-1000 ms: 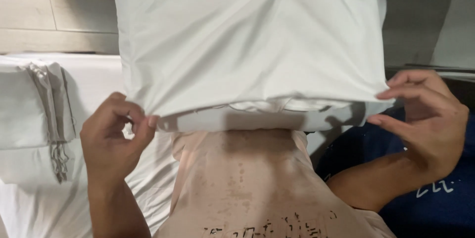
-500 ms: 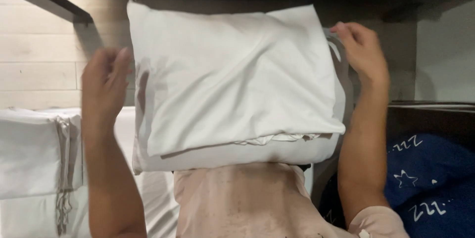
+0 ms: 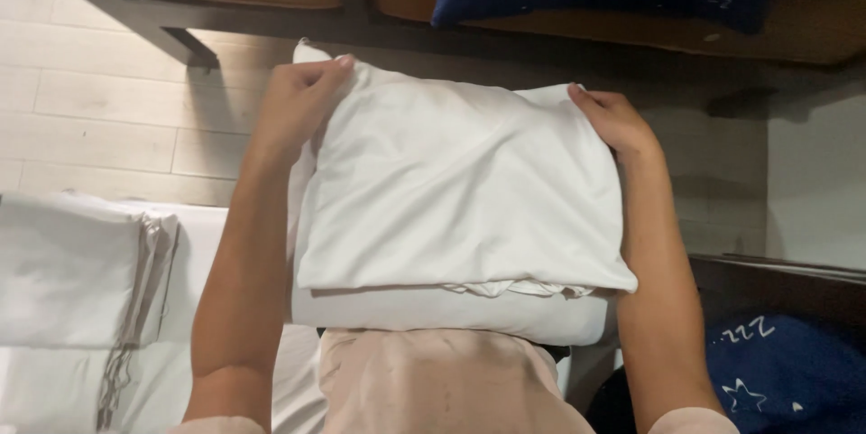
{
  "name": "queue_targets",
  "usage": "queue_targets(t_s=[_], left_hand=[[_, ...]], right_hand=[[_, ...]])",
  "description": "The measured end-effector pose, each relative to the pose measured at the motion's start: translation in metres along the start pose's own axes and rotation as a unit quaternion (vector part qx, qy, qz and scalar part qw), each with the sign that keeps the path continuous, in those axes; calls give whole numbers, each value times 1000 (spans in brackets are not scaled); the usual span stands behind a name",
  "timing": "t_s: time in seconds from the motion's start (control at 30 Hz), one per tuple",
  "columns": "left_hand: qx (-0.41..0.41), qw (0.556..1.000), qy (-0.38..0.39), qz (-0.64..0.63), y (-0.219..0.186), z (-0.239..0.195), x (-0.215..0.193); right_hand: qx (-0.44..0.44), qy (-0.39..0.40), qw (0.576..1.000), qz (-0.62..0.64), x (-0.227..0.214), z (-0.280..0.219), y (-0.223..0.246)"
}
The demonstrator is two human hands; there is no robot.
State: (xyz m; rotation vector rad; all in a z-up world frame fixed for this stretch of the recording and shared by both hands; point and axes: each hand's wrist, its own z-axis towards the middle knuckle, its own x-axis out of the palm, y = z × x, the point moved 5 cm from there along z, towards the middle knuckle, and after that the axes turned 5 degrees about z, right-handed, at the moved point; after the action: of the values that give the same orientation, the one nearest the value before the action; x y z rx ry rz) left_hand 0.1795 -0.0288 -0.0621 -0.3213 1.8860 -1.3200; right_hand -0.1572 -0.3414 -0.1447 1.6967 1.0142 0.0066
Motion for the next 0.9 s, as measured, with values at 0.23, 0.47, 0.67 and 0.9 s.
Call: queue_targets(t_s=[0.23, 0.47, 0.67, 0.9], left_hand=[[15, 999, 40, 23, -19, -12, 3], [223, 931, -65, -282, -37, -7, -9], [171, 958, 7, -229, -42, -25, -20], [63, 992, 36, -100, -7, 1, 3]], right_hand=[[-92, -33, 985, 140, -17, -21, 17], [-135, -75, 912, 381, -51, -27, 23], [-226, -73, 909, 343, -66, -65, 57], [-192, -99, 963, 162, -25, -42, 57]])
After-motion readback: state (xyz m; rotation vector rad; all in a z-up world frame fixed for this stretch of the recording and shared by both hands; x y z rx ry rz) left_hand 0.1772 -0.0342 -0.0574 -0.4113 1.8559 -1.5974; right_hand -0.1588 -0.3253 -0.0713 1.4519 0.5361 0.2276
